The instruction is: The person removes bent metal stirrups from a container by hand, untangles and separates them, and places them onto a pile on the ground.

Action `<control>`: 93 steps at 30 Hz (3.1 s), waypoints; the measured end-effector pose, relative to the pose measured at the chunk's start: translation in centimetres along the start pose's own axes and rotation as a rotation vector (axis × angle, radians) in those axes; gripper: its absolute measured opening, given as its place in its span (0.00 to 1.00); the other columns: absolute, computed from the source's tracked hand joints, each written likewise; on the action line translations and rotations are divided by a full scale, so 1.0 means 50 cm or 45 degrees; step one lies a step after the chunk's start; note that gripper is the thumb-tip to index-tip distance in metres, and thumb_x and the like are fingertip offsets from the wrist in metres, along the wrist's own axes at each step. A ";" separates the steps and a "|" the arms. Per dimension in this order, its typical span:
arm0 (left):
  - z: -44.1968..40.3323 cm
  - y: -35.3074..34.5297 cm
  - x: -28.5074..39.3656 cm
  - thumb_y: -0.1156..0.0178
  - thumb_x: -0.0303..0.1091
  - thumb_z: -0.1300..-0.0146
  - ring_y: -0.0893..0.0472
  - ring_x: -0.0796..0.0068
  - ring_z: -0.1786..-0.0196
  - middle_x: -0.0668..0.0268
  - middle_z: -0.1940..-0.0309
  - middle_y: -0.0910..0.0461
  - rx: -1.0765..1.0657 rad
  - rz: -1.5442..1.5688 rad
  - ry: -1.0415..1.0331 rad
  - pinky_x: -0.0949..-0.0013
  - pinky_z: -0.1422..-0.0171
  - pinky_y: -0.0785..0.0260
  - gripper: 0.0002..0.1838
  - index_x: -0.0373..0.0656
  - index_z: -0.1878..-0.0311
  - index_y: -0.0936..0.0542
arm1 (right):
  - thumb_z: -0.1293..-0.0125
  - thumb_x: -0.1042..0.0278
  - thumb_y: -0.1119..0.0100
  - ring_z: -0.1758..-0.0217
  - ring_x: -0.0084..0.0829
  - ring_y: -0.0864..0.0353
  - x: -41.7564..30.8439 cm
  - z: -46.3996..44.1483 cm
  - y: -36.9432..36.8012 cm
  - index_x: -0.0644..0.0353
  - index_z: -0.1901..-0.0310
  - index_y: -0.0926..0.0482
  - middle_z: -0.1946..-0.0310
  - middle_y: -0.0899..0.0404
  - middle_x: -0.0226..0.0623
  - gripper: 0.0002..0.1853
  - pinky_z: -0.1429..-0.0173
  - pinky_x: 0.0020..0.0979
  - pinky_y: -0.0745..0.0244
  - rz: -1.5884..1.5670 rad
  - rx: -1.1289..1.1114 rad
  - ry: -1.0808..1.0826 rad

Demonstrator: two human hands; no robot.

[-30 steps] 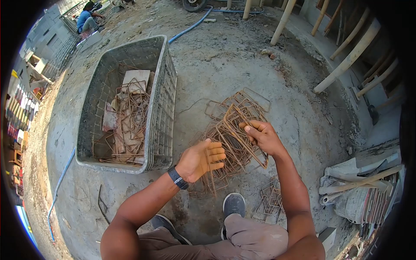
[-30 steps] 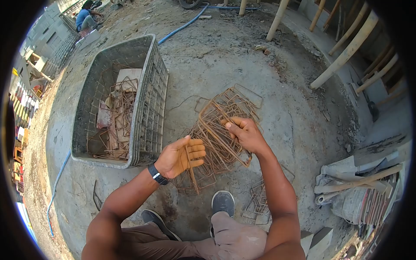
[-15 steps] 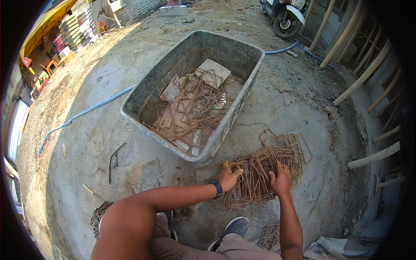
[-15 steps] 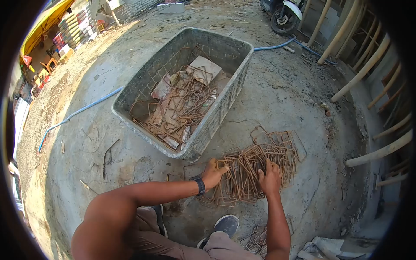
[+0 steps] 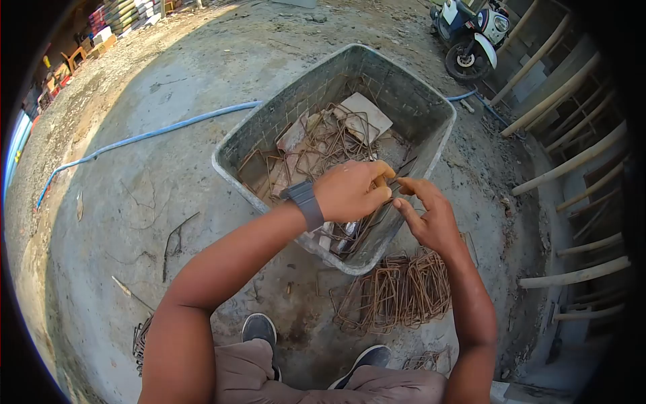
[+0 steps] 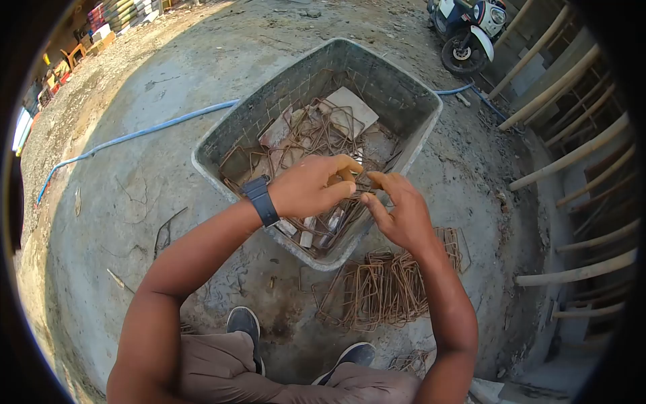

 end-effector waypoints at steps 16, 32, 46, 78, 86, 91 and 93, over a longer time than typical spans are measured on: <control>0.056 0.111 -0.340 0.45 0.42 0.32 0.16 0.42 0.49 0.45 0.55 0.15 0.069 -0.467 0.609 0.46 0.42 0.24 0.17 0.41 0.50 0.17 | 0.37 0.61 0.34 0.51 0.47 0.12 0.221 -0.189 -0.547 0.60 0.38 0.26 0.51 0.14 0.48 0.27 0.51 0.45 0.17 1.103 -1.011 -0.062; 0.036 0.151 -0.250 0.38 0.53 0.33 0.20 0.53 0.43 0.50 0.47 0.21 0.556 0.574 0.131 0.55 0.34 0.31 0.32 0.37 0.36 0.23 | 0.29 0.61 0.36 0.69 0.20 0.22 -0.117 -0.189 0.126 0.62 0.59 0.22 0.75 0.21 0.29 0.12 0.61 0.29 0.27 -0.378 -0.144 -0.216; -0.014 -0.160 0.133 0.27 0.39 0.36 0.18 0.74 0.49 0.61 0.47 0.20 -0.375 0.833 -0.064 0.68 0.45 0.26 0.36 0.39 0.29 0.31 | 0.31 0.64 0.33 0.76 0.22 0.22 -0.020 0.165 0.304 0.69 0.48 0.20 0.75 0.23 0.31 0.17 0.70 0.31 0.19 -1.315 0.451 -0.459; -0.089 -0.509 0.258 0.35 0.27 0.31 0.18 0.77 0.60 0.65 0.60 0.20 0.014 1.259 0.372 0.69 0.58 0.19 0.17 0.37 0.42 0.26 | 0.29 0.52 0.35 0.66 0.23 0.21 0.376 0.728 -0.097 0.64 0.46 0.18 0.68 0.18 0.31 0.22 0.60 0.28 0.27 -1.190 0.444 -1.065; -0.089 -0.493 0.299 0.35 0.28 0.31 0.18 0.78 0.61 0.66 0.59 0.20 0.028 1.281 0.321 0.69 0.58 0.18 0.17 0.38 0.43 0.25 | 0.30 0.46 0.38 0.64 0.41 0.16 0.296 0.636 -0.239 0.60 0.50 0.17 0.68 0.17 0.41 0.23 0.58 0.41 0.24 -0.790 0.010 -1.103; -0.074 -0.484 0.297 0.34 0.27 0.32 0.18 0.80 0.64 0.67 0.63 0.20 0.042 1.358 0.425 0.72 0.61 0.18 0.15 0.37 0.45 0.24 | 0.25 0.53 0.42 0.66 0.34 0.22 0.309 0.598 -0.257 0.59 0.52 0.16 0.71 0.20 0.36 0.16 0.58 0.38 0.26 -0.777 0.272 -0.897; -0.074 -0.477 0.288 0.35 0.28 0.32 0.18 0.79 0.61 0.68 0.60 0.19 0.020 1.400 0.416 0.70 0.60 0.18 0.16 0.40 0.43 0.24 | 0.23 0.57 0.43 0.67 0.30 0.24 0.299 0.603 -0.234 0.59 0.52 0.16 0.72 0.21 0.32 0.15 0.58 0.36 0.27 -0.804 0.221 -0.905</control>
Point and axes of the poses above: each hand's wrist, its own z-axis away from the middle knuckle, its own y-axis out of the back of the hand, x = y × z, the point moved 8 cm from there along -z, towards the middle knuckle
